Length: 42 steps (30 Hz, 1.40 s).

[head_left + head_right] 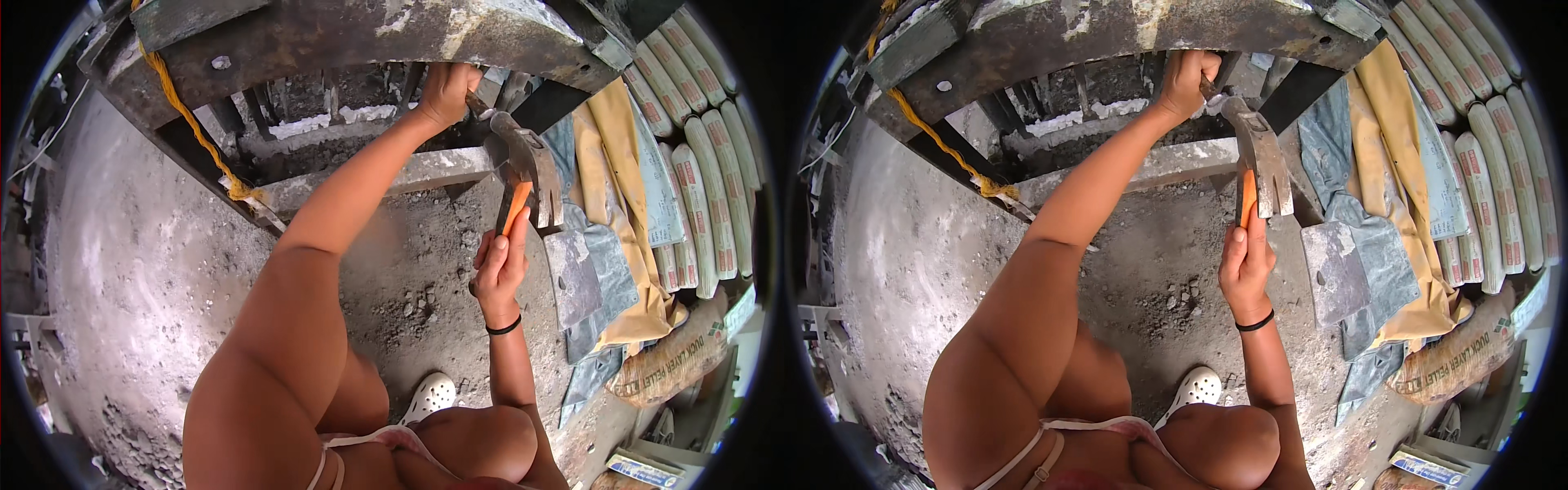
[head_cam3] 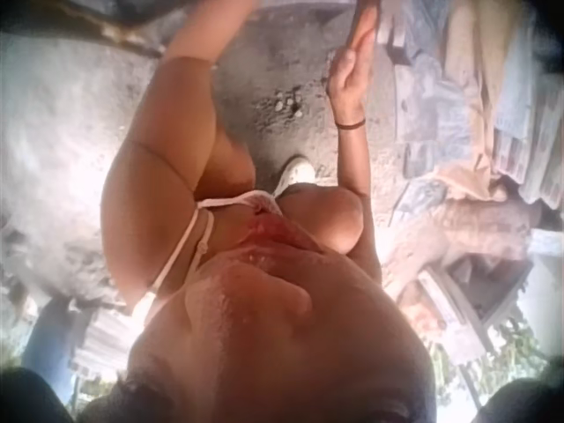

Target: The person uses a hammer and chisel to break apart a concrete structure. They repeatedly strike the chisel against the concrete, causing pieces to break off and fall to the ground.

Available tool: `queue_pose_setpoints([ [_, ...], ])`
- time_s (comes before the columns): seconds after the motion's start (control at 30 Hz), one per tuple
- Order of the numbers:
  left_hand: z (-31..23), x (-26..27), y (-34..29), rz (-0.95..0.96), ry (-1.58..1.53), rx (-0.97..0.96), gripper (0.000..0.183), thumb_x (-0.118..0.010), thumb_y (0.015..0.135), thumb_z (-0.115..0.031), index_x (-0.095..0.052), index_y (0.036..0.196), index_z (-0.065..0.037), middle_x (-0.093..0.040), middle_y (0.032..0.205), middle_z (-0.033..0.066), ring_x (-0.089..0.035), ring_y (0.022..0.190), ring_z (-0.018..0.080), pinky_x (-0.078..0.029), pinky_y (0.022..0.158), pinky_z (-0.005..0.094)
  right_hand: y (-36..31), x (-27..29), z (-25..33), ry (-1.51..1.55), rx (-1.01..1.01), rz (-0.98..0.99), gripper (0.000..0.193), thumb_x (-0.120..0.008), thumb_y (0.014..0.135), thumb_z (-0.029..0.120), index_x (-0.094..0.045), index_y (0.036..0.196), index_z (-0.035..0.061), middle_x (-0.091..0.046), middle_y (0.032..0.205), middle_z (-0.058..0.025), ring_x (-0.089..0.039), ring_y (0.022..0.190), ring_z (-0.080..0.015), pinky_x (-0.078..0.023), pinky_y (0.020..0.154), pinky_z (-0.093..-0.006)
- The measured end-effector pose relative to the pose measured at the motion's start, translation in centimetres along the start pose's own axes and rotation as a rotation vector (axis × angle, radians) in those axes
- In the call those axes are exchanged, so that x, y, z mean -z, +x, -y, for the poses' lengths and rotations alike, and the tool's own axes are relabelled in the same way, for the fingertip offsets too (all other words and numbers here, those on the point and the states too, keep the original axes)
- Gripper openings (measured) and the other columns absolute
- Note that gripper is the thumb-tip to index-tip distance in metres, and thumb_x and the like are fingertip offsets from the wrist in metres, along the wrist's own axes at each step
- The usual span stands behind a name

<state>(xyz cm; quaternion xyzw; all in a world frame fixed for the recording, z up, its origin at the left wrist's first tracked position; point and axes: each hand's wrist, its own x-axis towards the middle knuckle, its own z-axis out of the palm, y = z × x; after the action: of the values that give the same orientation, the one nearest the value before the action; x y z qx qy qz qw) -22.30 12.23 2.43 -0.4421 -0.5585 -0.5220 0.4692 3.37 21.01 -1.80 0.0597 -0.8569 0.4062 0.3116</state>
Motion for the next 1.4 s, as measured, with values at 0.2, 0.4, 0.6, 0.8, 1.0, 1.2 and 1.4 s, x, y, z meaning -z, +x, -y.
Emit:
queue_pose_setpoints([
  [0.2, 1.0, 1.5, -0.3, 0.032, -0.052, -0.013, 0.021, -0.043, 0.072, 0.011, -0.027, 0.075, -0.003, -0.028, 0.051, 0.0087, -0.029, 0.044, 0.0235, -0.025, 0.044, 0.0332, -1.1, -0.7, 4.9, 0.516, 0.051, -0.332, 0.047, -0.042, 0.092, 0.049, -0.031, 0.084, 0.0032, -0.047, 0.066, -0.0104, -0.043, 0.048, -0.0154, -0.041, 0.043, -0.0268],
  [0.4, 2.3, 1.4, -2.9, 0.103, -0.017, 0.089, 0.018, -0.046, 0.074, 0.008, -0.031, 0.074, -0.002, -0.036, 0.053, 0.01, -0.034, 0.045, 0.0258, -0.03, 0.045, 0.0343, -0.9, -1.5, -0.6, 0.098, -0.123, 0.016, 0.05, -0.035, 0.1, 0.02, -0.018, 0.145, 0.006, -0.042, 0.06, 0.0013, -0.037, 0.046, -0.0057, -0.034, 0.041, -0.0213],
  [0.6, 0.2, -1.0, -3.8, 0.275, 0.037, 0.025, 0.019, -0.043, 0.083, -0.009, -0.04, 0.066, -0.003, -0.048, 0.057, 0.0137, -0.048, 0.051, 0.0324, -0.038, 0.049, 0.0375, -6.8, 0.2, 1.2, 0.246, -0.3, -0.048, 0.052, -0.033, 0.1, 0.025, -0.014, 0.146, 0.0073, -0.044, 0.065, -0.0007, -0.041, 0.049, -0.0059, -0.036, 0.041, -0.0203],
  [0.8, -4.2, -2.1, -0.2, 0.368, -0.092, 0.208, 0.041, -0.036, 0.088, -0.019, -0.043, 0.052, -0.002, -0.046, 0.051, 0.0185, -0.048, 0.05, 0.0389, -0.038, 0.05, 0.0449, -7.9, 1.9, 0.8, 0.238, -0.286, 0.05, 0.051, -0.033, 0.1, 0.023, -0.016, 0.145, 0.0062, -0.044, 0.063, 0.0001, -0.04, 0.047, -0.0063, -0.035, 0.042, -0.0209],
  [1.0, -3.4, -0.9, 0.6, 0.317, 0.0, -0.068, 0.019, -0.038, 0.085, -0.004, -0.029, 0.068, -0.002, -0.033, 0.05, 0.0126, -0.037, 0.041, 0.0307, -0.032, 0.044, 0.0362, -9.1, 2.6, 0.9, 0.261, -0.277, 0.026, 0.049, -0.032, 0.1, 0.021, -0.018, 0.145, 0.0067, -0.047, 0.064, -0.002, -0.043, 0.047, -0.0074, -0.036, 0.042, -0.022],
  [1.2, -3.2, 0.0, 0.1, 0.387, -0.012, -0.115, 0.019, -0.041, 0.081, 0.002, -0.025, 0.075, -0.005, -0.025, 0.05, 0.0072, -0.028, 0.038, 0.0217, -0.026, 0.045, 0.0316, -8.8, 2.5, 0.8, 0.377, -0.284, -0.037, 0.043, -0.046, 0.095, 0.008, -0.038, 0.136, 0.0009, -0.053, 0.068, -0.0038, -0.05, 0.055, -0.0089, -0.042, 0.052, -0.0238],
  [1.4, -3.9, -0.1, 0.0, 0.363, 0.027, -0.169, 0.02, -0.034, 0.085, 0.004, -0.024, 0.07, -0.002, -0.028, 0.048, 0.0097, -0.03, 0.036, 0.0259, -0.026, 0.039, 0.0356, -9.6, 2.5, 0.4, 0.381, -0.309, 0.021, 0.041, -0.049, 0.094, 0.01, -0.041, 0.133, -0.0008, -0.057, 0.07, -0.0088, -0.052, 0.058, -0.0131, -0.044, 0.055, -0.0271],
])
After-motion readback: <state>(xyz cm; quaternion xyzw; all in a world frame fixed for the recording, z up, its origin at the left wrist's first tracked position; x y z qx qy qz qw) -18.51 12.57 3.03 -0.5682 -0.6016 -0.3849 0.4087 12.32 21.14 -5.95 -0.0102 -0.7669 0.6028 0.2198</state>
